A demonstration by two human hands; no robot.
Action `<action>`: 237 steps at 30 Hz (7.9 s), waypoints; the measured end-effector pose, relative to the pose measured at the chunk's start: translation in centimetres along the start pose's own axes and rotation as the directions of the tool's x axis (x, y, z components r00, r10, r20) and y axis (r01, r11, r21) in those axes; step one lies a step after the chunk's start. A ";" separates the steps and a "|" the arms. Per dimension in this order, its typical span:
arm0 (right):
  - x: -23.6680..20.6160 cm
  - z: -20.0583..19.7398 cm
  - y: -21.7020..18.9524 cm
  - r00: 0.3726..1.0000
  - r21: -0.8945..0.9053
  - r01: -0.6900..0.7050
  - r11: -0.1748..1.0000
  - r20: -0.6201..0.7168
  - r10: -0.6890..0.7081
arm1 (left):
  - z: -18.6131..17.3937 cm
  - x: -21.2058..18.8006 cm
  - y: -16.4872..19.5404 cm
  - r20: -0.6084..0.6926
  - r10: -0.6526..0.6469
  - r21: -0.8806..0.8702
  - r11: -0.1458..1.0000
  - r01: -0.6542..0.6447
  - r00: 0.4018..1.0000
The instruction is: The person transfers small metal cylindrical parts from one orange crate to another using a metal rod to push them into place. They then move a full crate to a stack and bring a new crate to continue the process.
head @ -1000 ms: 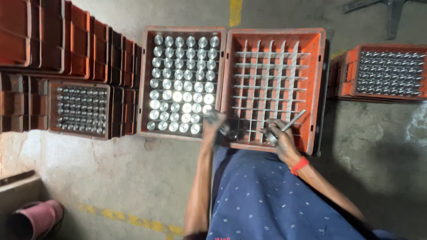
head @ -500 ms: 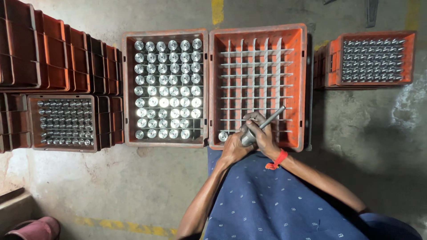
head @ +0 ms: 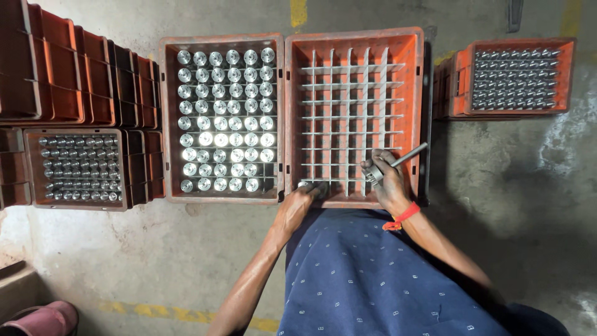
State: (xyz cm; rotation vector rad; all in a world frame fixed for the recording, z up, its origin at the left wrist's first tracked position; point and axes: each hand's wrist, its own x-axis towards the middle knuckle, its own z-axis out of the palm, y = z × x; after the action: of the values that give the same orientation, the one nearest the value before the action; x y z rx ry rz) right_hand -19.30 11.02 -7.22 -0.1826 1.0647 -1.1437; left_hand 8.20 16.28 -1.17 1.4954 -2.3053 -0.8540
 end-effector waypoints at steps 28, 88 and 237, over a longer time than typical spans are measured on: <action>-2.6 2.5 0.8 0.993 -0.139 -0.110 0.984 0.020 0.113 | -3.2 3.4 -3.8 0.056 -0.750 -0.997 -0.076 -0.003 0.659; -2.8 3.2 0.2 0.999 -0.199 -0.005 0.980 0.031 0.012 | 0.8 5.3 -1.7 0.076 -0.541 -0.988 0.070 0.135 0.837; 0.1 0.3 -3.9 0.977 0.012 0.204 0.979 -0.060 -0.203 | 1.4 6.4 7.9 0.237 -0.112 -0.325 0.927 0.187 0.965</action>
State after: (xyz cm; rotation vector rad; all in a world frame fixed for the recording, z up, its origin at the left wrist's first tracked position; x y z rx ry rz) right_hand -21.59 9.05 -4.78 -0.2494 1.1059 -1.3493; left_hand -1.18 13.32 1.95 1.4945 -2.0506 -1.4442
